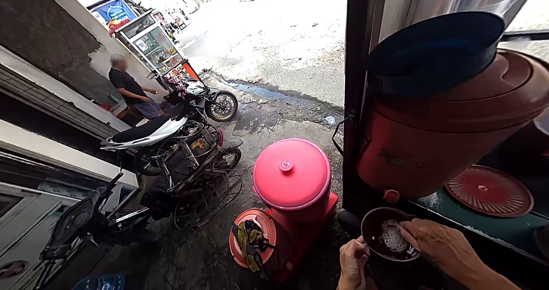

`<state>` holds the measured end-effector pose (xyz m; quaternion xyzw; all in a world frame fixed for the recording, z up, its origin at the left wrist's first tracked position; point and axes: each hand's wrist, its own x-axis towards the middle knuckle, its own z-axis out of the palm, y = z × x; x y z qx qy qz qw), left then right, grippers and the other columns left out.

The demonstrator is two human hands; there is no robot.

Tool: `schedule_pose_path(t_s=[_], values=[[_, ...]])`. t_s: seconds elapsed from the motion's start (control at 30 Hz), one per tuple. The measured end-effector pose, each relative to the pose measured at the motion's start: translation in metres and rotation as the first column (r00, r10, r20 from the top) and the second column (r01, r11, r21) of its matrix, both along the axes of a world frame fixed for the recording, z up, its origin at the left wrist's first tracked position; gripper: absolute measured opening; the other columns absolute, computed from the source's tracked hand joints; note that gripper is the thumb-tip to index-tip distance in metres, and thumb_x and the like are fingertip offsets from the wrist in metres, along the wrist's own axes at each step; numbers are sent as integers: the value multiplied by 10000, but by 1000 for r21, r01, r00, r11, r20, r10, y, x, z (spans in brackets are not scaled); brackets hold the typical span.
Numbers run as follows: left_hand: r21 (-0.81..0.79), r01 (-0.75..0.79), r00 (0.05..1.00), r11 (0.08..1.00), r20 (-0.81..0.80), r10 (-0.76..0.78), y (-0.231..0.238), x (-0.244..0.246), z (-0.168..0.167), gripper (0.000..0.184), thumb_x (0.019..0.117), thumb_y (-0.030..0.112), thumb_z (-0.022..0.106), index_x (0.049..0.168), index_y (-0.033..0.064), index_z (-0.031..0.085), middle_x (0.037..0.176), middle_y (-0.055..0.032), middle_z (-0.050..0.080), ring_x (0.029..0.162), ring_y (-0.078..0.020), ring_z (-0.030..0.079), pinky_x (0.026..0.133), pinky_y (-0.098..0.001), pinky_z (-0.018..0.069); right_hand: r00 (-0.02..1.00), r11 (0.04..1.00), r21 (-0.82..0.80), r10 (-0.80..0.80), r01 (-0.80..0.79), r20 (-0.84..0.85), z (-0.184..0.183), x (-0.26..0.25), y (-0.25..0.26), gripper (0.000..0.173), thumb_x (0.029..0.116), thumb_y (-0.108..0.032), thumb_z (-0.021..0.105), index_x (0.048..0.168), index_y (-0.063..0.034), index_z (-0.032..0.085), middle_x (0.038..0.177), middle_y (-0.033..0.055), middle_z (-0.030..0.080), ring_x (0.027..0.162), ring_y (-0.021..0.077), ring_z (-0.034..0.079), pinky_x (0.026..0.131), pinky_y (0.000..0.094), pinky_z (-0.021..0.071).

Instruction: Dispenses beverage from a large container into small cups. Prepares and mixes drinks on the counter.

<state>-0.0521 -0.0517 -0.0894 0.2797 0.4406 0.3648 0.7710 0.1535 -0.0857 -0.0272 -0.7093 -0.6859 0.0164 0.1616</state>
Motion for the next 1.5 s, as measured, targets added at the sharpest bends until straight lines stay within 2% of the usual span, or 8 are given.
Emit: schedule_pose_path(t_s=[0.23,0.33,0.47,0.57,0.77,1.0,1.2,1.5], values=[[31,-1,1000,1000,-15,2,6,2,2,244,968,91,437,808,57,618,1020,-62,721,960,-124,669,885,-303,541,990,985,-110,139,-135,34,16,-5,-12,275,879,-154,647,642,-20,607,632,160,618,626,358,683,502,496,514],[48,25,1000,999,-6,-25,5,4,6,259,968,73,427,796,79,621,871,-11,698,867,-107,671,864,-300,553,975,936,-283,183,-211,-124,37,-4,-10,324,1004,-183,537,785,30,644,767,228,662,772,434,697,618,581,519],[49,25,999,998,46,-28,3,10,2,272,943,44,432,723,124,570,734,23,625,763,-107,638,831,-313,554,995,974,-227,-38,14,-97,22,10,-6,326,1048,-228,522,931,2,720,834,191,681,842,384,702,674,524,553],[42,34,998,999,45,-36,2,13,3,259,927,39,443,714,129,557,729,18,604,753,-113,624,825,-318,552,996,970,-234,-81,69,-43,24,10,-12,272,998,-194,572,845,0,684,806,172,659,808,364,691,628,501,541],[46,74,996,996,43,-76,3,14,4,255,919,45,454,698,122,556,737,8,618,755,-118,632,816,-317,554,967,894,-401,111,-198,-228,42,-4,-20,337,1030,-190,505,837,41,656,823,211,671,842,402,693,687,566,517],[26,96,995,995,21,-96,3,16,8,253,935,46,438,721,118,555,783,-14,638,799,-137,642,868,-331,552,987,971,-201,-146,130,-68,22,11,-14,256,985,-194,597,814,-22,678,792,153,650,796,346,683,611,486,529],[-9,74,997,997,-2,-74,5,15,0,242,946,25,442,741,93,552,808,-35,647,831,-151,652,892,-335,549,972,859,-473,105,-195,-210,33,2,-13,327,1038,-192,492,877,33,665,869,207,671,881,391,683,713,552,510],[-21,36,997,999,-64,-37,14,9,-25,241,946,18,434,745,88,547,850,-36,667,836,-133,651,864,-307,548,993,865,-502,-55,-4,-104,5,-7,10,273,1032,-156,514,957,39,690,973,227,676,976,415,672,757,553,532]])
